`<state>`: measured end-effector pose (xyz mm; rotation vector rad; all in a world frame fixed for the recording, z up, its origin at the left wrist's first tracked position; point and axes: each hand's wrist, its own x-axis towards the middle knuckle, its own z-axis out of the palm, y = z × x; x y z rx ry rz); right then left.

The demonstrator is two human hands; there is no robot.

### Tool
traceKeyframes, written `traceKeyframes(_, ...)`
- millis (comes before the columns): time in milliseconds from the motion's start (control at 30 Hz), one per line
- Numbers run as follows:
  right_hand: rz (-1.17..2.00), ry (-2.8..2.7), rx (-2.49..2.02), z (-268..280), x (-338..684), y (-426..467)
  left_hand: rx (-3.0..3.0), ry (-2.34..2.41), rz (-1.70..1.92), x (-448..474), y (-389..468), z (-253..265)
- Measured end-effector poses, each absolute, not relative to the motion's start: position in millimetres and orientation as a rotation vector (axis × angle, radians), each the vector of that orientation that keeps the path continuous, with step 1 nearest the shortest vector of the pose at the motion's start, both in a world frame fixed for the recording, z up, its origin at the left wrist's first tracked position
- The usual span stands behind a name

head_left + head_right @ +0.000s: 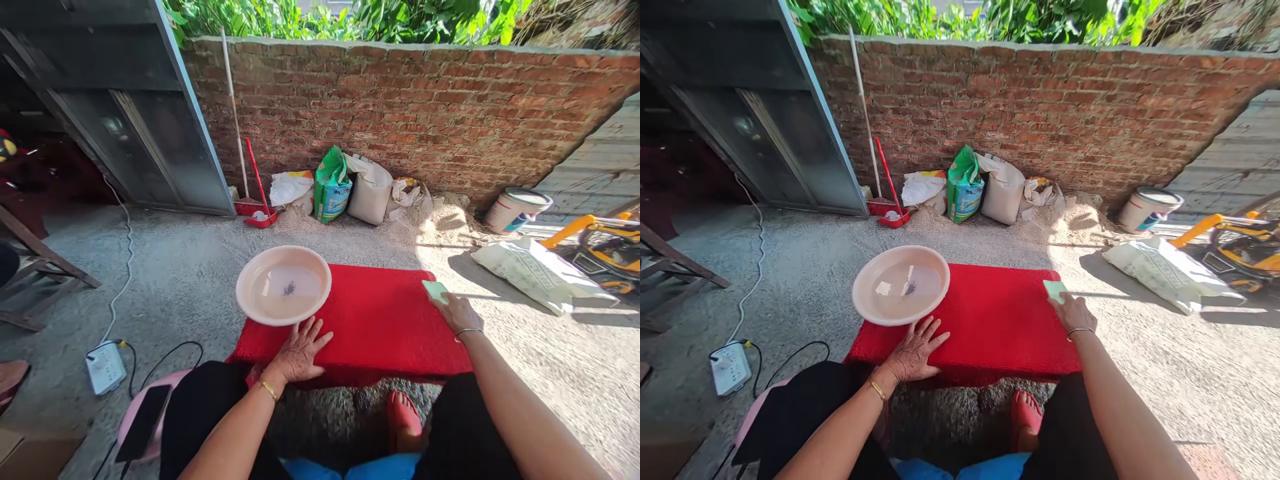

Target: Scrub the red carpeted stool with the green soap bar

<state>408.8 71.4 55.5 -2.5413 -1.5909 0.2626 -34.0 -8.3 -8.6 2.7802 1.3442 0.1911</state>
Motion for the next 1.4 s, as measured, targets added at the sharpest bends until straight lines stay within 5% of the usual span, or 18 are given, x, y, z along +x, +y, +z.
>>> traceKeyframes(267,0.47,-1.858,-2.284,8.2,413.0,21.8,2.811,1.346,0.156,-34.1,-9.1,-5.6)
traceKeyframes(1400,0.721,-1.95,-1.945,-9.3,443.3,38.6,2.566,1.847,0.057,3.7,-80.4,-8.4)
